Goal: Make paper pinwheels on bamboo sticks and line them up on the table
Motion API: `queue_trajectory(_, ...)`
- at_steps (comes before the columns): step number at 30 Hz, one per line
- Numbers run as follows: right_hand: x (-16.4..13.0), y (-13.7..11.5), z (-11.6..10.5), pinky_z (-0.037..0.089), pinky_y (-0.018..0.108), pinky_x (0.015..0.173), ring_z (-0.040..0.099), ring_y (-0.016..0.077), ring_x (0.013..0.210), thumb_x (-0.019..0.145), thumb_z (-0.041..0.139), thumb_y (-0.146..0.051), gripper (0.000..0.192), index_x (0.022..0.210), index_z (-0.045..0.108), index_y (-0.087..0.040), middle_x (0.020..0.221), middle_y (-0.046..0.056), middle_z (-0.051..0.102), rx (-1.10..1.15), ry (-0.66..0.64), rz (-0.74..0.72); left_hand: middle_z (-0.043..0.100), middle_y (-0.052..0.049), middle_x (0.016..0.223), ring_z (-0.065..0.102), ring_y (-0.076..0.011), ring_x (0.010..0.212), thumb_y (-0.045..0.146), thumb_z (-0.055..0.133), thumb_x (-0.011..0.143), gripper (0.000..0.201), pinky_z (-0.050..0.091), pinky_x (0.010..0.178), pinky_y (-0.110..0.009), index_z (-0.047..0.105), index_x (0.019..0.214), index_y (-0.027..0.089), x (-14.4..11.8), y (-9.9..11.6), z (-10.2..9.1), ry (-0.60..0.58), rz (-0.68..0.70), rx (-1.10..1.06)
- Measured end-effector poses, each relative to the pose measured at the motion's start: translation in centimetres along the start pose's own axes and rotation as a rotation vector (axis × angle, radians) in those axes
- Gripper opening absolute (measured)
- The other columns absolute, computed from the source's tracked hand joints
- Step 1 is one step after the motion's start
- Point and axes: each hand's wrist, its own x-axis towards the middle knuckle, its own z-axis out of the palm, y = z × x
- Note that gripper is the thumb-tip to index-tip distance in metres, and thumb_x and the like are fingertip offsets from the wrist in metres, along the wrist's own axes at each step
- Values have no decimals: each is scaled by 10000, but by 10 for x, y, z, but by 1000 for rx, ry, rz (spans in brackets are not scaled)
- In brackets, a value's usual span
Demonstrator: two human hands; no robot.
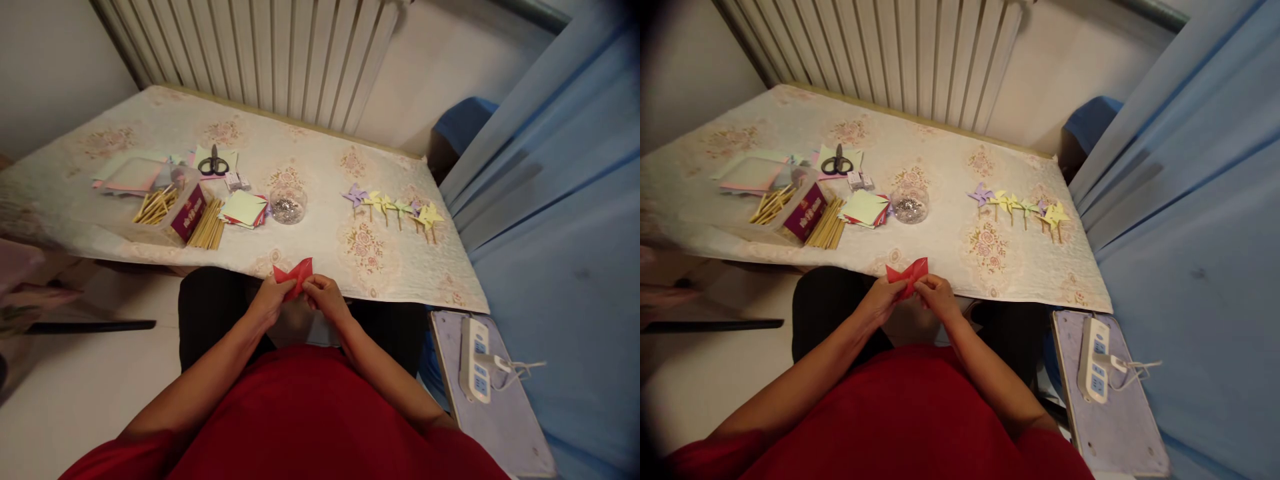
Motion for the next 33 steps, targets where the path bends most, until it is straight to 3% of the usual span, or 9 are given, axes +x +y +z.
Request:
queue_trajectory(13,1,2,12,271,192,365,440,71,355,700,601,-292,128,653,523,-203,502,-60,552,-43,223,42,664,3,617,570,-109,546,160,685,582,128,431,560,-228,680,709,140,1,0,0,-1,-8,-21)
queue_trajectory(22,2,1,14,314,206,377,442,80,374,714,575,-275,105,660,513,-208,524,-62,541,-99,237,-6,662,-12,602,547,-114,522,167,699,568,120,403,530,-237,678,683,139,5,-4,-3,52,-16,-4)
queue_trajectory(33,3,3,14,305,206,379,444,79,378,732,578,-291,114,679,520,-208,541,-61,543,-97,219,0,677,-4,611,582,-126,555,172,700,551,126,446,579,-245,679,674,156,3,1,-1,21,-66,-68)
